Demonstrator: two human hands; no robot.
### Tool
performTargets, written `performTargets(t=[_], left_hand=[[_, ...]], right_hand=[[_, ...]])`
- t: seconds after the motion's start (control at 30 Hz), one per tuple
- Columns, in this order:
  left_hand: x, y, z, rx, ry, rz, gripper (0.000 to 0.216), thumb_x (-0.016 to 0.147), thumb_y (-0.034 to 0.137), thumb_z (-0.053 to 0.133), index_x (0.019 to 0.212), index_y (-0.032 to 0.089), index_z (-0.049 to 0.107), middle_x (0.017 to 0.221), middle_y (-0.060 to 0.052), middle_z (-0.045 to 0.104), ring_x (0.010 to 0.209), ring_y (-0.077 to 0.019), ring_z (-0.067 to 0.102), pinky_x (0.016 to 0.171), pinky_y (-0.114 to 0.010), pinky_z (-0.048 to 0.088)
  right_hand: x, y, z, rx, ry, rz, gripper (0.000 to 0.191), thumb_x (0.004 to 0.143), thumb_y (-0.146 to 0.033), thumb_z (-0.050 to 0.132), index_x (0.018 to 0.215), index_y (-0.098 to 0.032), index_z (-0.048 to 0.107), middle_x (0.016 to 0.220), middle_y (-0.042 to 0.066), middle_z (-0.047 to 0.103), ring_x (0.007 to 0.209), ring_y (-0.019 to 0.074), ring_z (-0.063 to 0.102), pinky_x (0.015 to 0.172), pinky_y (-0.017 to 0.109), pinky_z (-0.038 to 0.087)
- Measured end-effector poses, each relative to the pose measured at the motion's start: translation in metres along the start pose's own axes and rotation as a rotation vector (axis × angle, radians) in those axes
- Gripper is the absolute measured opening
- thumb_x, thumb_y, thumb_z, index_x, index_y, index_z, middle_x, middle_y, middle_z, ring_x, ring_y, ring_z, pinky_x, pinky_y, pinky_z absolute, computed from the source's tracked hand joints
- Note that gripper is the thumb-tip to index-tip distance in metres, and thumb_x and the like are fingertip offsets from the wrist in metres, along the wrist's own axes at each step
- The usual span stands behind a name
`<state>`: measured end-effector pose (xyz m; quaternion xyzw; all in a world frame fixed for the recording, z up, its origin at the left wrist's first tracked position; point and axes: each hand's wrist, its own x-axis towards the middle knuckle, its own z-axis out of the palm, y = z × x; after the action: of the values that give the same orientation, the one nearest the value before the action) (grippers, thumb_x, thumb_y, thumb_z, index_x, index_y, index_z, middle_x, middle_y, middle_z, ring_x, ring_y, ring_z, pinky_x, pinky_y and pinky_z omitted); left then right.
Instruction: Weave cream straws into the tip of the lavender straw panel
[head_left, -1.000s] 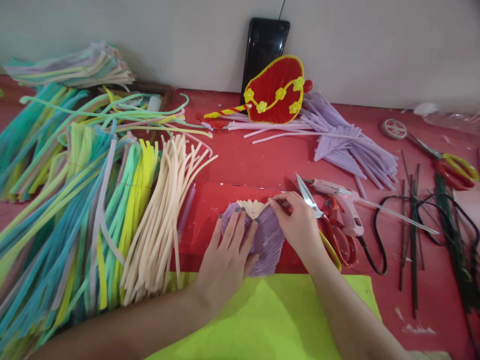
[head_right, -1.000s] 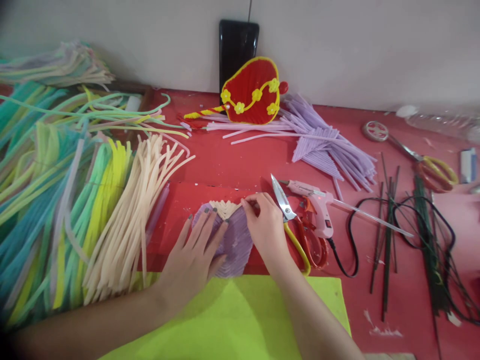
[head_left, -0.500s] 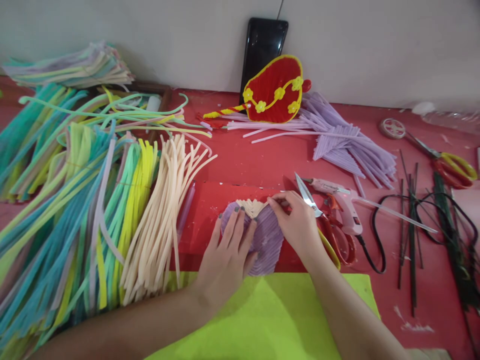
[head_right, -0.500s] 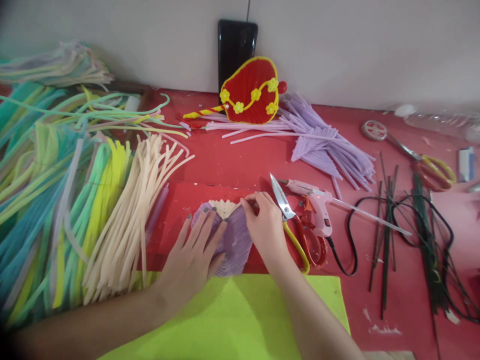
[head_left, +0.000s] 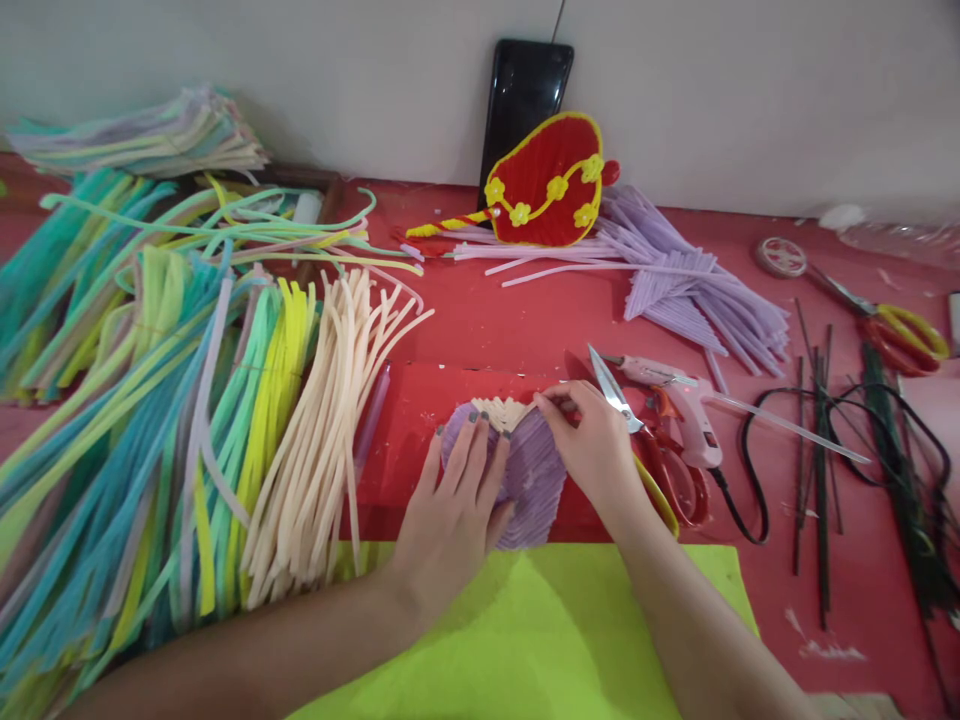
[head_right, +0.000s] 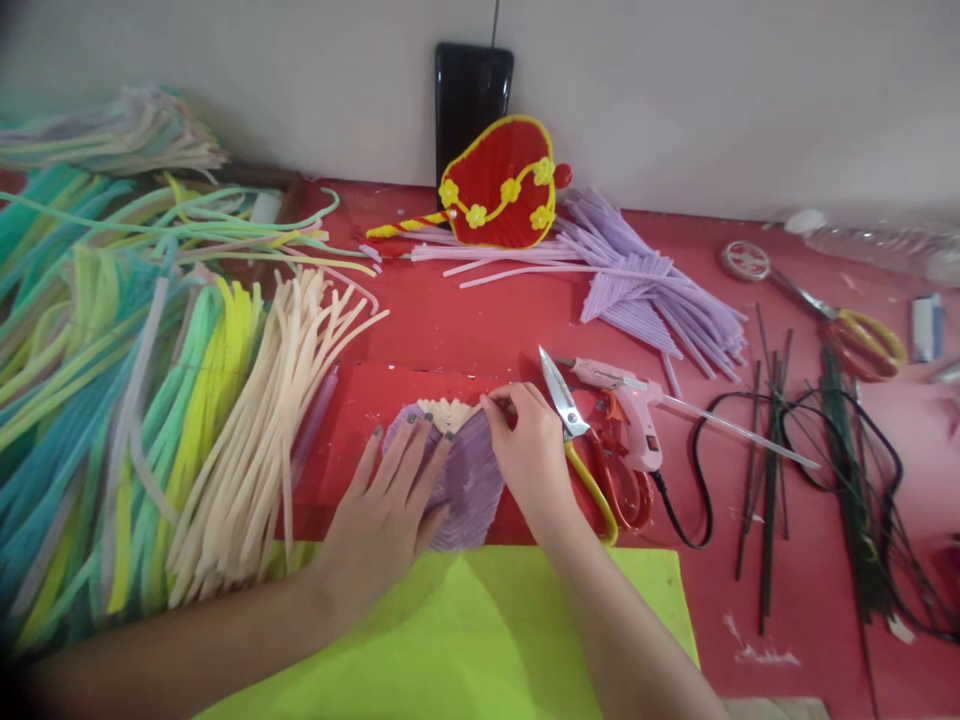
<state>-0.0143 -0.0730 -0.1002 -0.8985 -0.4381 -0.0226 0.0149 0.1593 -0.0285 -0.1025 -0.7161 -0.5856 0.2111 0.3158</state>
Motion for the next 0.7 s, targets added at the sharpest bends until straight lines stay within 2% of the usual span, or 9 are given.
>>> performTargets(t=[0.2, 0.7], left_hand=[[0.0001, 0.0002, -0.0006, -0.012, 0.018, -0.009, 0.053, 0.095, 0.041, 0.029, 0.136, 0.011, 0.045, 0.141, -0.014, 0.046, 0.132, -0.029, 0.041, 0.105, -0.049, 0.035], [0.0017, -0.0017, -0.0003, 0.013, 0.021, 0.031, 0.053, 0.096, 0.04, 0.025, 0.133, 0.01, 0.048, 0.139, -0.015, 0.048, 0.131, -0.0279, 0.042, 0.105, -0.05, 0.036]], right_hand=[[0.0001, 0.0005, 0.0006, 0.004, 0.003, -0.002, 0.011, 0.082, -0.025, 0.056, 0.073, -0.019, 0.059, 0.076, 0.003, 0.063, 0.07, 0.0157, 0.058, 0.068, 0.029, 0.045], [-0.0004, -0.0001, 0.0005, -0.014, 0.017, -0.014, 0.009, 0.082, -0.022, 0.058, 0.074, -0.019, 0.06, 0.075, 0.002, 0.062, 0.069, 0.0152, 0.058, 0.068, 0.029, 0.046]])
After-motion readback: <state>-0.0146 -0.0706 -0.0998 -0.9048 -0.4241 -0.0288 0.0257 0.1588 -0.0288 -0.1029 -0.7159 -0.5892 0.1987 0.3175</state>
